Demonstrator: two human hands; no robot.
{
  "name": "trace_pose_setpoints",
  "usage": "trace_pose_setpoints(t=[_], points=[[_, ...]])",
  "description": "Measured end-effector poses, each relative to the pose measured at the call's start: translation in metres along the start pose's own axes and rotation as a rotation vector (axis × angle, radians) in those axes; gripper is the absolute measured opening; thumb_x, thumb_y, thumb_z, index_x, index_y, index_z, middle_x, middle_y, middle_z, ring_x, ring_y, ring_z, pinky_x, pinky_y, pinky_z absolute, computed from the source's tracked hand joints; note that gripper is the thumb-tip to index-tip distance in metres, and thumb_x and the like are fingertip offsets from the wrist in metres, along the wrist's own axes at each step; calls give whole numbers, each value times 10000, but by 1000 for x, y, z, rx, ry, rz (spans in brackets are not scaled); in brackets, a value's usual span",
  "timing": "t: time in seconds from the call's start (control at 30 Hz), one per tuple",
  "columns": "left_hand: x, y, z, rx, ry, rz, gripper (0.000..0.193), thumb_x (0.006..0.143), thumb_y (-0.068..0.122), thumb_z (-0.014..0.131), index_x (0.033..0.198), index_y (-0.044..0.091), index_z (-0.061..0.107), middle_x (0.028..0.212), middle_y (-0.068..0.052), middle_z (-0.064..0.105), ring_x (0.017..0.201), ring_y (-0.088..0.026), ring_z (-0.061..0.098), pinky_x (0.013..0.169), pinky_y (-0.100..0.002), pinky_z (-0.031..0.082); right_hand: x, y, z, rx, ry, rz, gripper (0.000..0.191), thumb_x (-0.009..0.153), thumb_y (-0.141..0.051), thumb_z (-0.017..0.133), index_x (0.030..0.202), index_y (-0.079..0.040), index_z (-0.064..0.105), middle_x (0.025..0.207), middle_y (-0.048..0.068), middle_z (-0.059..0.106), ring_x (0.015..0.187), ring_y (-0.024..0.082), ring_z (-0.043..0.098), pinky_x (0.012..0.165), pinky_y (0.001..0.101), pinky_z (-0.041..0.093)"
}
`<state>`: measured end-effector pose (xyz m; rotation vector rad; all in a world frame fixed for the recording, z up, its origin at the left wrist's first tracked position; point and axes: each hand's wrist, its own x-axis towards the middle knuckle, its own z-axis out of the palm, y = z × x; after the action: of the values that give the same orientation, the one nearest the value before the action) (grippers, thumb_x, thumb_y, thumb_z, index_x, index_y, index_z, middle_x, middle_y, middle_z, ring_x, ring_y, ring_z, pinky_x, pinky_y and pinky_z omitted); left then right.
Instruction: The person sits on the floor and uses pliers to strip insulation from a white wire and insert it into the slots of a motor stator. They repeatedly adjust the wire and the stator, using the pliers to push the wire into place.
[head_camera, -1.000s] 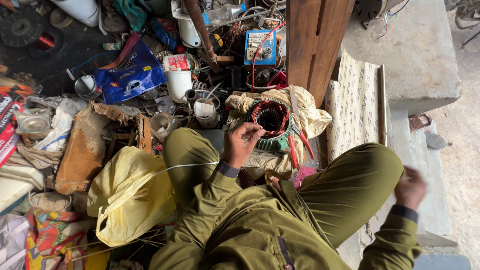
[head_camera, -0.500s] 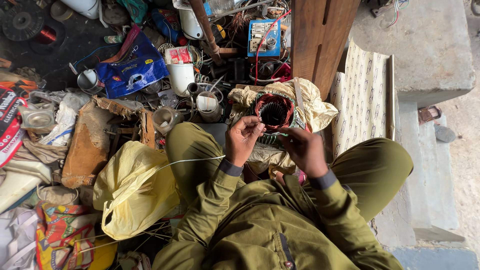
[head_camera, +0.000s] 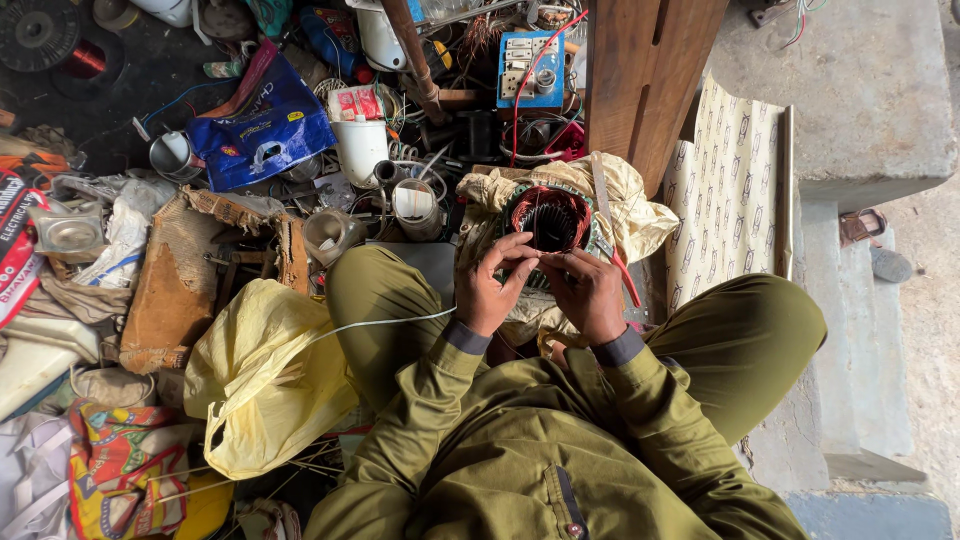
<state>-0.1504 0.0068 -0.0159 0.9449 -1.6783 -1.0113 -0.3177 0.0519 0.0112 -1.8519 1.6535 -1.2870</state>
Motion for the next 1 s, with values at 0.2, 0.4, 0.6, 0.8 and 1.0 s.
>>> trace_pose_setpoints(t=[0.2, 0.4, 0.6, 0.8, 1.0], points=[[2, 0, 4, -111, -20, 10, 423, 963, 17, 738, 1293, 10, 473, 1082, -59, 758, 995, -150, 747, 873, -270, 607, -4, 4, -2, 27, -8, 53, 163, 878, -36, 795, 1041, -47, 788, 851, 92, 730, 626, 171, 690, 562, 286, 527], [4, 4, 4, -24, -44, 99, 466, 933, 1, 760, 1278, 7, 447, 1073, -73, 758, 1000, -165, 732, 897, -276, 585, -6, 9, -3, 35, 14, 43, 139, 884, -37, 786, 1022, -42, 773, 894, 93, 740, 681, 170, 718, 589, 275, 549], [5, -1, 6, -64, -51, 53, 459, 939, 0, 766, 1246, 14, 424, 1066, -84, 762, 971, -146, 752, 855, -270, 610, -8, 7, -4, 105, 49, 58, 147, 890, 3, 766, 1034, -27, 772, 898, 98, 746, 707, 165, 722, 612, 271, 555], [6, -9, 9, -194, -44, 62, 379, 981, -35, 708, 1193, 31, 401, 1076, -129, 723, 1005, -163, 748, 867, -284, 625, -15, 10, -1, 143, 114, 85, 133, 879, 2, 792, 1010, -1, 769, 849, 105, 748, 717, 152, 704, 654, 271, 545], [8, -5, 8, -203, 44, 32, 361, 967, -48, 689, 1149, 33, 388, 1064, -153, 700, 976, -168, 733, 859, -290, 619, -32, 17, -3, 250, 137, 103, 103, 895, 34, 758, 995, 11, 759, 890, 91, 768, 790, 127, 718, 746, 264, 564]])
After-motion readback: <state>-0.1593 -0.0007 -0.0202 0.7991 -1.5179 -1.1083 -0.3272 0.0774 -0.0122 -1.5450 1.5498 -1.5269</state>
